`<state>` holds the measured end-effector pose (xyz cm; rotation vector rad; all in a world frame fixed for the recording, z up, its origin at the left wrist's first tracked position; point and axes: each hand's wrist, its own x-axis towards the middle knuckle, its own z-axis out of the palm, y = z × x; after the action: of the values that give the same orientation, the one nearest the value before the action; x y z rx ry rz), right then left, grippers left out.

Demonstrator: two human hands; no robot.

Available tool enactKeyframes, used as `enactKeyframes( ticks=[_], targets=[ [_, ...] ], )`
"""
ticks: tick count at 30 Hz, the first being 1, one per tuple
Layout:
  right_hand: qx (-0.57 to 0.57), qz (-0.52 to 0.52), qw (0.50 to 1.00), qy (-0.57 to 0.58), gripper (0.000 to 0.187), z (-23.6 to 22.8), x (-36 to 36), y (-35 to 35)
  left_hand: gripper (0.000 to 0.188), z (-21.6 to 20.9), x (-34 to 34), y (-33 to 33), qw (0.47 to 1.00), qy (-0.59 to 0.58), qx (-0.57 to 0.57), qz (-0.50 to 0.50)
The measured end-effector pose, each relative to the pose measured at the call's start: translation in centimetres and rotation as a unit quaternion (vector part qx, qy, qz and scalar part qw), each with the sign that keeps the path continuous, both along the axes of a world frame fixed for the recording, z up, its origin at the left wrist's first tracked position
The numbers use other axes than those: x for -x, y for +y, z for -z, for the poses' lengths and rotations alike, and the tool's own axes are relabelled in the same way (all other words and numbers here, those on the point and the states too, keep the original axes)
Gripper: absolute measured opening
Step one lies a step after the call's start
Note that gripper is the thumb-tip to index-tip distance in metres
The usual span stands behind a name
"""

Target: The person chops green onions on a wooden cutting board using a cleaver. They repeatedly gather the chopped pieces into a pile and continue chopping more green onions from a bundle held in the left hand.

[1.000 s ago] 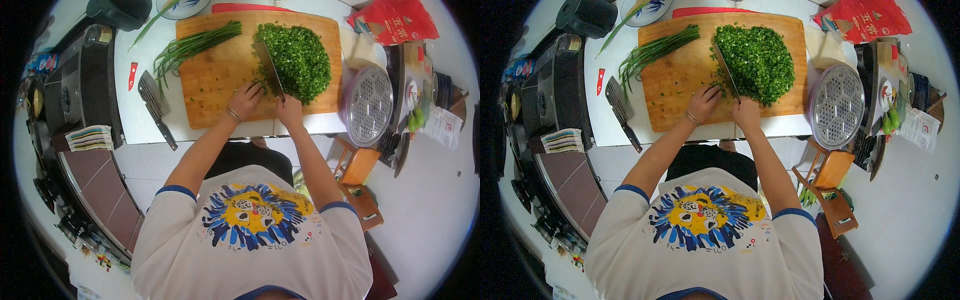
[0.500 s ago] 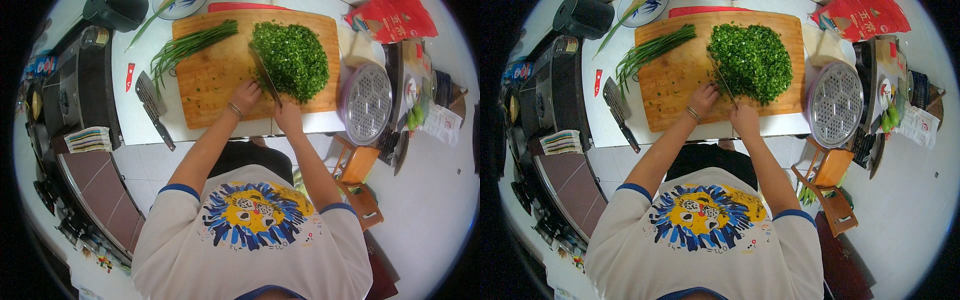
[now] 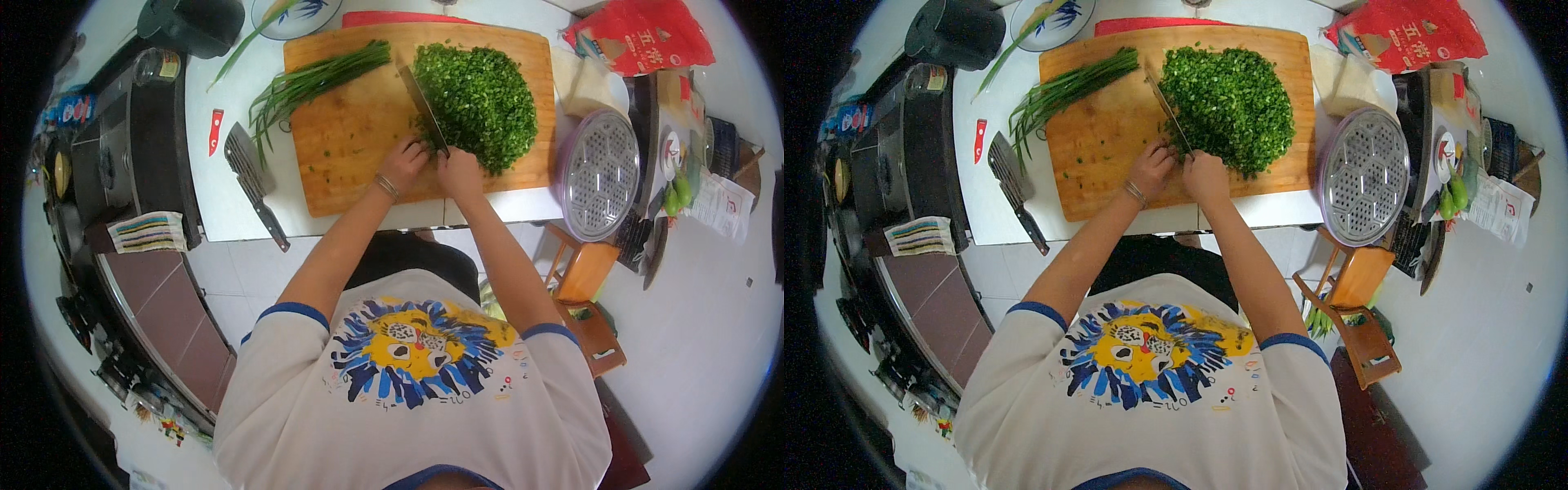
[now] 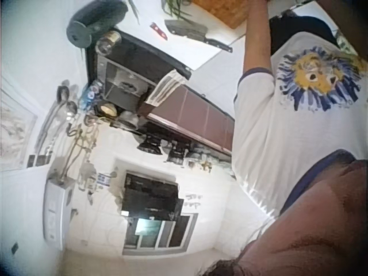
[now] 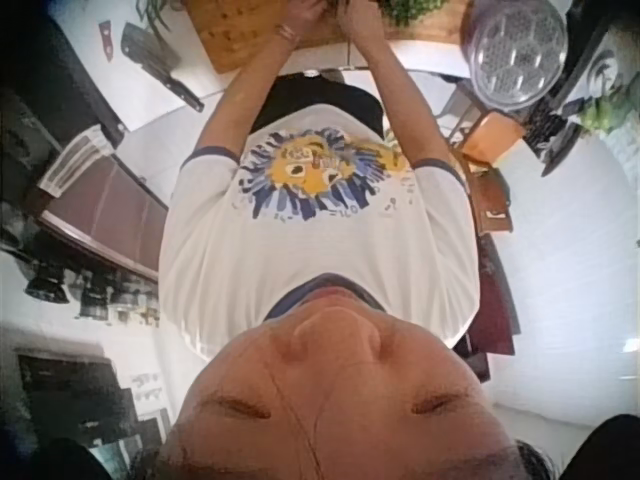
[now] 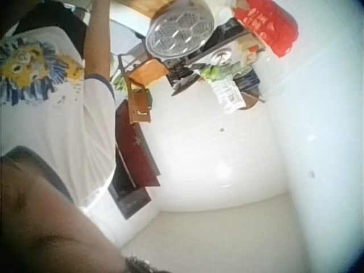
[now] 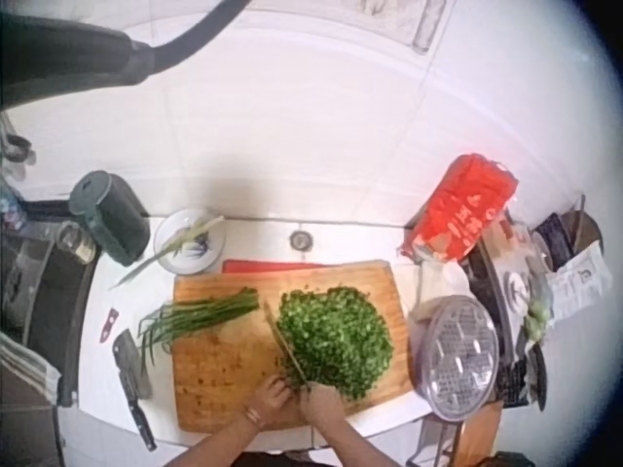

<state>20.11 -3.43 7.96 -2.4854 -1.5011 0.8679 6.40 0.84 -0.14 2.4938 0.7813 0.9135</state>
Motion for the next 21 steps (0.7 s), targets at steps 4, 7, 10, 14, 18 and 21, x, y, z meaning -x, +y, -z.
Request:
enactKeyframes(
  ticks=[4, 7, 10, 14, 18, 21],
  targets=[
    [-0.109, 0.048, 0.990, 0.072, 0.021, -1.4, -0.4, -1.8, 0.028, 0.8, 0.1, -0.4, 1.000, -0.002, 0.025, 0.008],
    [-0.049, 0.021, 0.996, 0.070, 0.021, -3.0, -0.5, -3.1, 0.027, 0.6, 0.1, -0.1, 0.999, -0.002, 0.034, 0.015],
    [0.006, 0.019, 0.999, 0.045, 0.019, -2.2, -0.6, -3.8, 0.027, 0.8, 0.0, -0.3, 1.000, 0.001, 0.028, 0.004],
    [0.024, -0.009, 0.999, 0.027, 0.020, -1.8, -0.3, -4.2, 0.026, 0.8, 0.3, -0.3, 1.000, 0.001, 0.022, 0.002],
    [0.045, -0.021, 0.998, 0.037, 0.020, 0.2, -0.8, -3.2, 0.024, 0.7, 0.1, -0.3, 0.999, 0.003, 0.037, 0.014],
    [0.047, -0.012, 0.999, 0.019, 0.019, 0.3, 0.0, -2.0, 0.024, 0.5, 0.1, -0.3, 0.999, 0.014, 0.050, 0.012]
  ],
)
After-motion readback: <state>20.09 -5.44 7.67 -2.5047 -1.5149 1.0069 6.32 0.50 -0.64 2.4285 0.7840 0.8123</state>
